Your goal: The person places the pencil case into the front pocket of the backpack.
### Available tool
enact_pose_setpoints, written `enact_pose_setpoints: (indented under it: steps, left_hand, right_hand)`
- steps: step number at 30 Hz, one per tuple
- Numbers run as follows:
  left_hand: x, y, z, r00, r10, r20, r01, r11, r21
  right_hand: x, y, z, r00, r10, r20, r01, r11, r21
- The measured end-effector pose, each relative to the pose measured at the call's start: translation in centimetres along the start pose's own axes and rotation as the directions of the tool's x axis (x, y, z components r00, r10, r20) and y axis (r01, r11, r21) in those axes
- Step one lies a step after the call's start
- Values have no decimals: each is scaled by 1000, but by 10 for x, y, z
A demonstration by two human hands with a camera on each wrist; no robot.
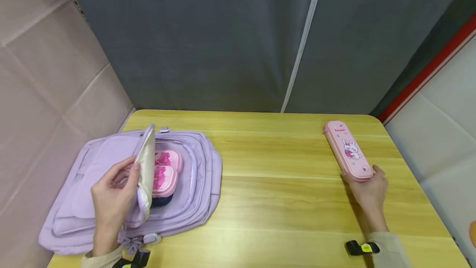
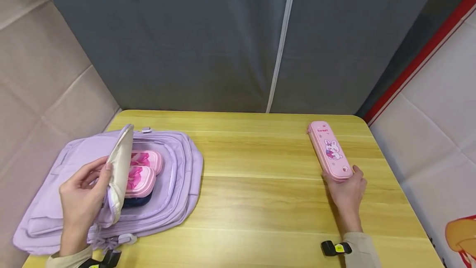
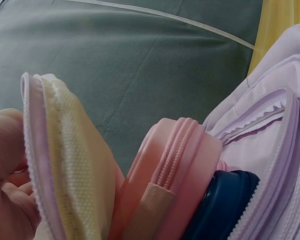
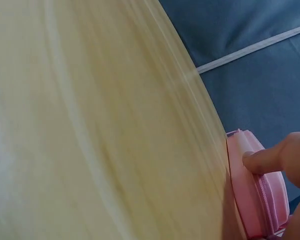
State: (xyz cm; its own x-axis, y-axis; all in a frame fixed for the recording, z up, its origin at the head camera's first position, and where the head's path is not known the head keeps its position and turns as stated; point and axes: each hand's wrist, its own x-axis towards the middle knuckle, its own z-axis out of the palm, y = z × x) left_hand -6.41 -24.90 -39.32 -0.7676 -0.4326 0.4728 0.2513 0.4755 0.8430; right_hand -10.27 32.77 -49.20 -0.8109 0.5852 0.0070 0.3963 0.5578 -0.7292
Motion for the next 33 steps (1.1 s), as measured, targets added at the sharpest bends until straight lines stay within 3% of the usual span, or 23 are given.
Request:
enact_pose_setpoints:
  steps: [9,18,25,33]
  left_hand:
    - [0,1,0,1000,8,4,-8,1000,12]
    - [0,2,1,1000,6,8,-6,1000,-2]
    - [1,2,2,1000,8,16,-8,1000,-4]
    - [-1,3,2,1000,-2,20,1,1000,21]
  right_hand:
    - [1,8,0,995,39,-93,-33,998,60]
    - [-2,7,1,988,-9,-156,21,997,77]
    - [-10,-6,0,985,-77,-151,89,993,73]
    - [-18,-31,3,985,-144,-92,149,988,45]
